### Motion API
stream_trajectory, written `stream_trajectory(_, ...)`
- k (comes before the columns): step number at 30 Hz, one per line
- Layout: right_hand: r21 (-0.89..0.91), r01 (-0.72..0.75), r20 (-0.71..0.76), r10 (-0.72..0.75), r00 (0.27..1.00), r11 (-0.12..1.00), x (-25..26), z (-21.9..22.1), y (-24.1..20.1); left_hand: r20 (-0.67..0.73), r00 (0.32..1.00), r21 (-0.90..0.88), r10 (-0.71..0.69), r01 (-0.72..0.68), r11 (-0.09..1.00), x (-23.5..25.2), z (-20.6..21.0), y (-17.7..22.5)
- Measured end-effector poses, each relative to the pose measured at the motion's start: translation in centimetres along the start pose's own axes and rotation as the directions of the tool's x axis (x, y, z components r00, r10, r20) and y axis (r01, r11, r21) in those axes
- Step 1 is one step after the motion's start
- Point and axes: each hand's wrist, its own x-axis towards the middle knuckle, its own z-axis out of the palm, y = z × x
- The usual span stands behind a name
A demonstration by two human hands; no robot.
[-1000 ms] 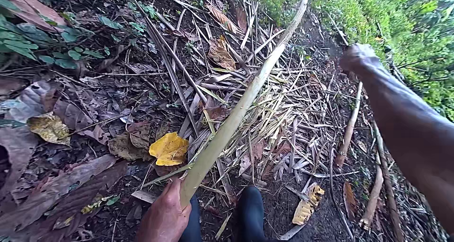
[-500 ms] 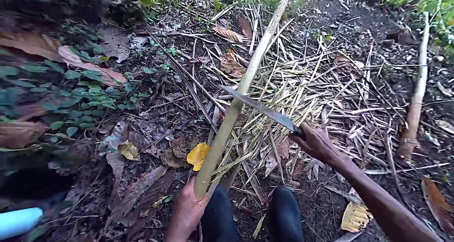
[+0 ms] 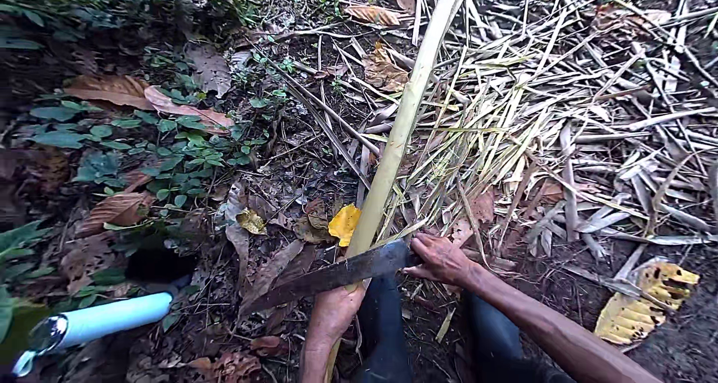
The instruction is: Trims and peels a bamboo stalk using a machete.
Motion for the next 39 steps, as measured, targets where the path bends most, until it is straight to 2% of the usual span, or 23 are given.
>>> stream_trajectory(2,0.066,-0.019,0.012,0.019,1.000,0.998,0.9,0.9,0.2,-0.001,1.000,-0.016,0.004,-0.004,1.000,0.5,-0.4,-0.1)
stream_trajectory(4,0.162,-0.111,-0.012,0.115,0.993,0.980,1.8,1.6,0.8,-0.003,0.999,-0.064,0.041,-0.041,0.997,1.3,-0.6,-0.7)
stream_trajectory(7,0.265,-0.169,-0.118,0.206,0.972,0.949,2.6,2.5,1.4,0.005,0.999,-0.140,0.034,-0.032,0.990,1.7,-0.6,-1.2)
stream_trajectory(10,0.196,-0.086,-0.147,0.116,0.982,0.977,2.6,2.8,1.0,0.009,0.999,-0.138,0.033,-0.031,0.990,1.8,-0.7,-1.2)
stream_trajectory(12,0.103,0.017,-0.104,-0.006,0.995,0.995,2.9,2.4,1.0,0.005,0.999,-0.090,0.041,-0.041,0.995,1.7,-0.8,-1.1)
stream_trajectory(14,0.071,0.041,-0.043,-0.038,0.998,0.997,3.6,1.9,1.9,0.003,0.999,-0.068,0.040,-0.040,0.997,1.6,-0.8,-0.9)
stream_trajectory(16,0.163,-0.102,-0.060,0.113,0.992,0.981,4.5,1.4,3.4,0.018,0.999,-0.101,0.033,-0.031,0.994,1.8,-0.8,-1.1)
stream_trajectory(18,0.278,-0.250,-0.163,0.302,0.939,0.927,5.6,1.1,5.1,0.028,0.999,-0.131,0.027,-0.023,0.991,1.9,-0.8,-1.2)
stream_trajectory(20,0.319,-0.266,-0.273,0.357,0.894,0.910,6.5,0.9,6.2,0.022,0.999,-0.153,0.027,-0.023,0.988,1.9,-0.8,-1.3)
stream_trajectory(22,0.316,-0.218,-0.296,0.314,0.902,0.923,6.4,0.8,6.1,0.016,0.999,-0.163,0.032,-0.029,0.986,1.9,-0.8,-1.3)
stream_trajectory(26,0.231,-0.079,-0.177,0.122,0.977,0.970,6.1,0.8,4.5,0.025,0.999,-0.177,0.041,-0.036,0.984,2.1,-0.8,-1.3)
stream_trajectory(29,0.161,0.010,-0.136,0.012,0.991,0.987,6.2,1.1,3.8,0.030,0.998,-0.198,0.050,-0.043,0.979,2.3,-0.9,-1.6)
stream_trajectory(36,0.183,-0.005,-0.141,0.031,0.990,0.983,4.3,2.7,1.9,0.011,1.000,-0.175,0.023,-0.021,0.984,2.5,-1.0,-1.4)
stream_trajectory(39,0.099,-0.097,-0.124,0.108,0.986,0.990,4.6,-0.1,2.9,0.034,0.999,-0.165,0.017,-0.011,0.986,2.6,-1.1,-1.5)
